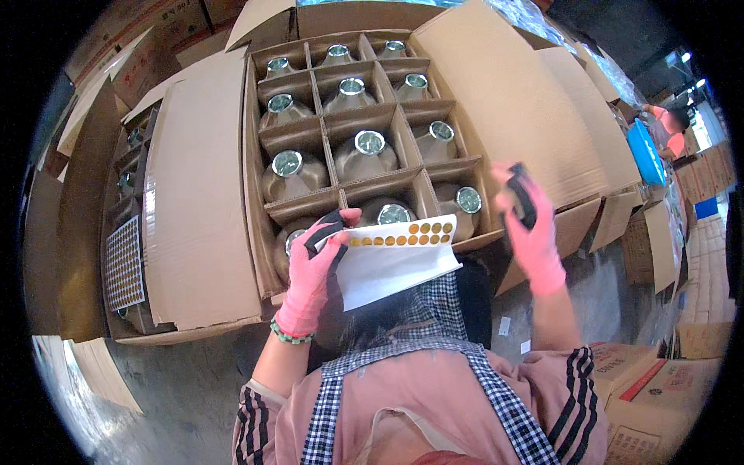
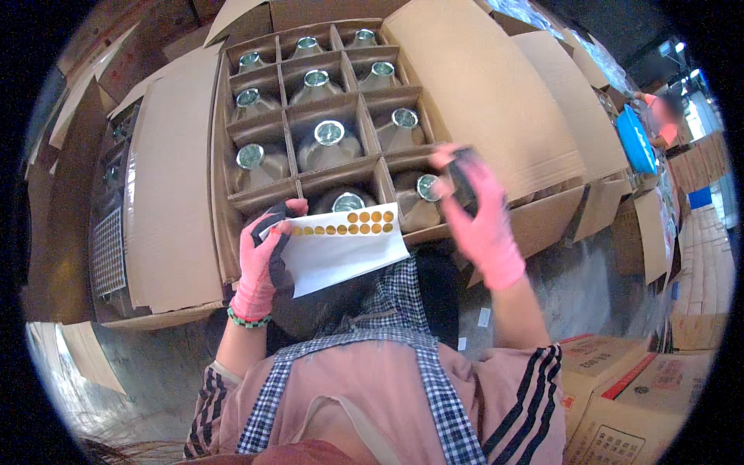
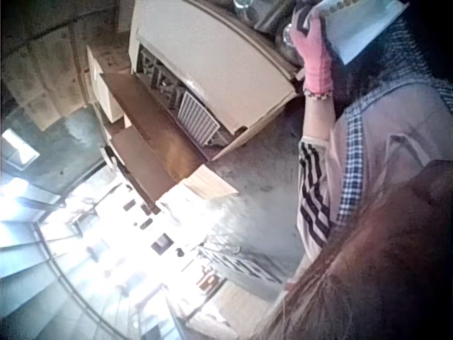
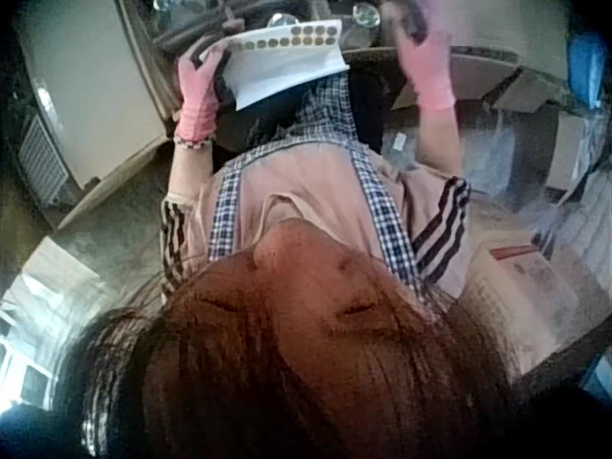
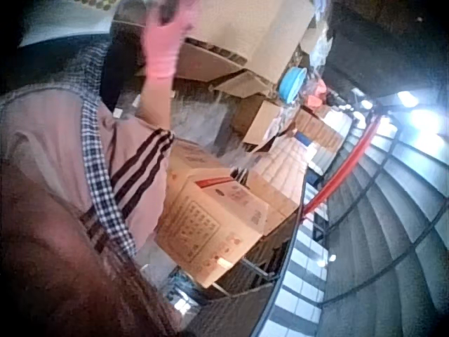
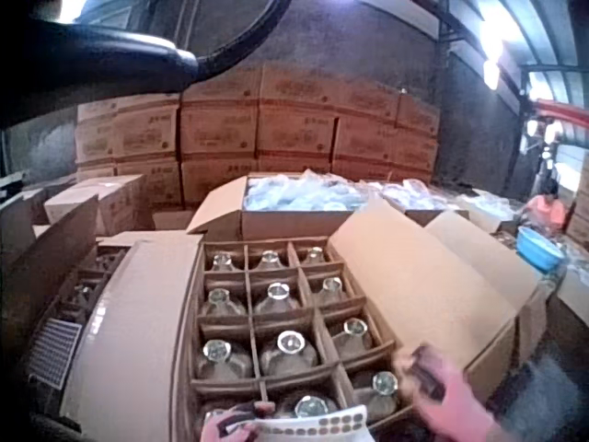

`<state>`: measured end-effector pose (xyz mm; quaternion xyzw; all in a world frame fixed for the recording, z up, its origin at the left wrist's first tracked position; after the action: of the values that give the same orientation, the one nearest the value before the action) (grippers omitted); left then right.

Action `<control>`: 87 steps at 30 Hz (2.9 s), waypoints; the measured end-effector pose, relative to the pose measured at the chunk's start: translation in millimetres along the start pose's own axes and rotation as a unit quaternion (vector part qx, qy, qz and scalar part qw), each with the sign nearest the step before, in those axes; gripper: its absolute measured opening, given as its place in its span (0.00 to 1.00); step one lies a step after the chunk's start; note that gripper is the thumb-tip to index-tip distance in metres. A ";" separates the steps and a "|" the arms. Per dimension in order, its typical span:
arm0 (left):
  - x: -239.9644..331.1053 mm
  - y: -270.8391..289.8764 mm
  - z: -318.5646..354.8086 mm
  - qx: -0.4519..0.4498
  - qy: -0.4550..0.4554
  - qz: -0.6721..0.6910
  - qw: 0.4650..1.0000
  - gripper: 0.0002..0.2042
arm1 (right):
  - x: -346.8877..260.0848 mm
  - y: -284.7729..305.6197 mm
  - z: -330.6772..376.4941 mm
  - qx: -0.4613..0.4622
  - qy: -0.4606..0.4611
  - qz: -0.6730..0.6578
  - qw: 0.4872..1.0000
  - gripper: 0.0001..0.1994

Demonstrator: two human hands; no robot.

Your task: The person applies round gold stickers to the lids of glass jars arranged in a cardboard box. They peel individual stickers from a sheet and press them onto each jar lid one by one.

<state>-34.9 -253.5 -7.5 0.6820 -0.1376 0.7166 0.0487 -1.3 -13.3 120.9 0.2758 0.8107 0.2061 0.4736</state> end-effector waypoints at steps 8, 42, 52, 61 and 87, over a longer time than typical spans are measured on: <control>29.0 -12.4 6.5 -0.056 -0.097 -0.086 0.990 0.13 | -25.8 -68.6 2.4 -0.163 -0.098 0.000 0.982 0.10; 3.5 59.7 -3.4 0.162 0.057 -0.030 0.985 0.14 | 0.1 1.3 -4.5 0.061 -0.066 -0.145 0.985 0.06; 18.4 114.2 0.0 0.277 -0.006 -0.279 0.920 0.12 | 92.5 -66.3 27.0 -0.208 -0.061 0.225 0.950 0.08; 15.5 116.7 1.4 0.278 -0.013 -0.225 0.934 0.13 | 103.9 -94.7 19.8 -0.266 0.001 0.365 0.892 0.10; 31.6 41.7 -6.8 0.008 -0.056 -0.053 0.997 0.12 | -54.5 -101.8 -26.9 -0.156 0.019 0.020 0.987 0.10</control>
<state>-54.2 -295.4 18.1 0.7280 -0.0984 0.6745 0.0736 -28.9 -127.9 108.5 0.2104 0.7716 0.3447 0.4915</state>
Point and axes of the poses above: each hand's wrist, its own z-axis away from the middle knuckle, its own y-axis out of the back of the hand, x = y × z, the point moved 9 cm from there along -z, towards the middle knuckle, and after that the axes turned 9 degrees about -z, right-handed, at the moved point
